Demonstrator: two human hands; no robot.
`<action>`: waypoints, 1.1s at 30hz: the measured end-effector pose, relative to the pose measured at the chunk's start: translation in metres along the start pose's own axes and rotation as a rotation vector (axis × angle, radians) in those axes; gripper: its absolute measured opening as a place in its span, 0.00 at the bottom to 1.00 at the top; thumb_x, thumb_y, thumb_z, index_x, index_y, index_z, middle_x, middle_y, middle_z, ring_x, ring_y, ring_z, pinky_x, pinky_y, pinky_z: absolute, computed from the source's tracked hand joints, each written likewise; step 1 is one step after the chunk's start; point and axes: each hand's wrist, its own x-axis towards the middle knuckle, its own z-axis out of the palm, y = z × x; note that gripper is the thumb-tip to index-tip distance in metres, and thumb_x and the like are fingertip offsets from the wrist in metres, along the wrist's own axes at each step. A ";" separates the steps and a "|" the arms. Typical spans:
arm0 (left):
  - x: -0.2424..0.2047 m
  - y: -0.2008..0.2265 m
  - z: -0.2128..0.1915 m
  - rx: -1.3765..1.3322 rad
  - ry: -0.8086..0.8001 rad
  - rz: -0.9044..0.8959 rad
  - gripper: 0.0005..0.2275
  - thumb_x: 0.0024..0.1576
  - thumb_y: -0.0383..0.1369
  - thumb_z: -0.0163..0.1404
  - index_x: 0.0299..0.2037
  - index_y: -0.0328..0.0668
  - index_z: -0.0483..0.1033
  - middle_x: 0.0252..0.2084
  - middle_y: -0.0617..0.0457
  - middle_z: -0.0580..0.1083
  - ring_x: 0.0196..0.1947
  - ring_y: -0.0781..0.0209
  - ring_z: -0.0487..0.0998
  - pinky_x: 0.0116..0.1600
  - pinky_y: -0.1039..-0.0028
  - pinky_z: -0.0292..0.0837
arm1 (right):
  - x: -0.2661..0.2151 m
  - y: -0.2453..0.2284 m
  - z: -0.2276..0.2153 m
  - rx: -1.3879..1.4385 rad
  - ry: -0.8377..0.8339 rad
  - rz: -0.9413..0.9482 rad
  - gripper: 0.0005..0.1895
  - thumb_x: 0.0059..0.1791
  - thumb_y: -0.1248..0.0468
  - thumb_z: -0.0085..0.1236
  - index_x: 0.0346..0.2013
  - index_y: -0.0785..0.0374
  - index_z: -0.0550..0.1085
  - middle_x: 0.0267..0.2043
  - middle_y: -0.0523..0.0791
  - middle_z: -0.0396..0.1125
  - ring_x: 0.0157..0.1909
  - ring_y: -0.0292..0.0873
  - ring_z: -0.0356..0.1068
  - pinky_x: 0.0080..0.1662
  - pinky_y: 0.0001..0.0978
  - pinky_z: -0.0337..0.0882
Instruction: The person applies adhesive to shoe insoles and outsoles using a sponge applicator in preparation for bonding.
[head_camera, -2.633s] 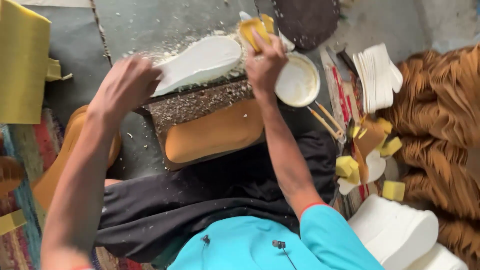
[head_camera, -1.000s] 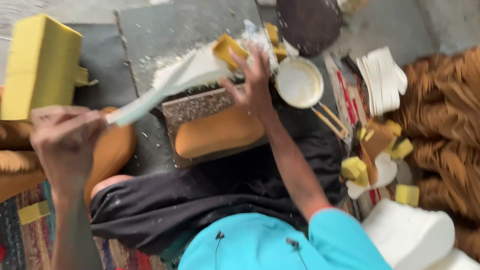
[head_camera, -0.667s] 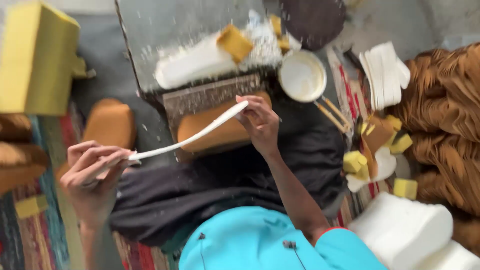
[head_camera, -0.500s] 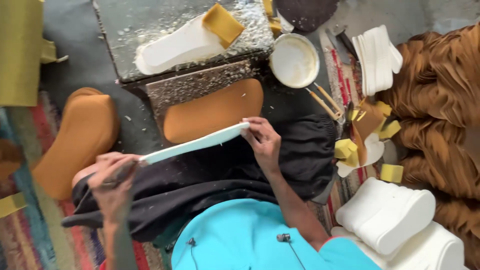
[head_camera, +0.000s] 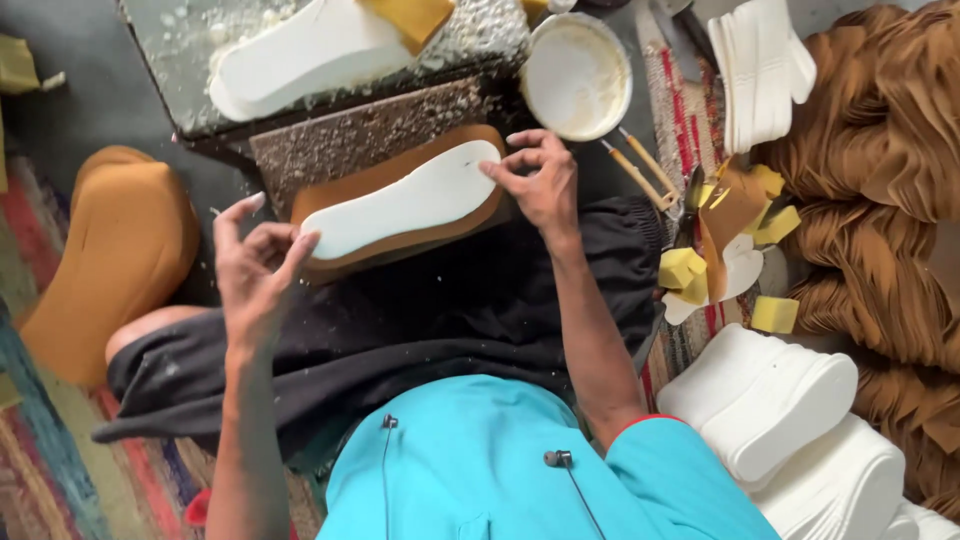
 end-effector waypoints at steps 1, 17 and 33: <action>0.005 -0.008 0.002 -0.001 0.005 -0.004 0.30 0.61 0.26 0.61 0.67 0.29 0.55 0.38 0.55 0.76 0.37 0.73 0.75 0.44 0.84 0.70 | 0.003 0.009 0.004 -0.001 -0.007 0.000 0.15 0.38 0.55 0.77 0.25 0.64 0.82 0.46 0.46 0.72 0.49 0.42 0.74 0.44 0.34 0.75; 0.016 -0.022 -0.010 0.103 -0.066 0.019 0.24 0.59 0.28 0.64 0.58 0.30 0.62 0.36 0.54 0.77 0.36 0.74 0.75 0.44 0.83 0.73 | -0.034 -0.074 0.002 -0.668 -0.345 -0.499 0.31 0.45 0.75 0.53 0.63 0.55 0.67 0.53 0.57 0.70 0.45 0.58 0.75 0.43 0.47 0.76; 0.030 -0.006 -0.004 -0.267 -0.121 -0.203 0.23 0.56 0.25 0.63 0.53 0.35 0.59 0.38 0.52 0.77 0.36 0.73 0.77 0.39 0.84 0.70 | -0.027 -0.073 0.003 -0.748 -0.660 -0.464 0.58 0.38 0.75 0.51 0.78 0.47 0.37 0.61 0.81 0.54 0.48 0.75 0.71 0.43 0.53 0.77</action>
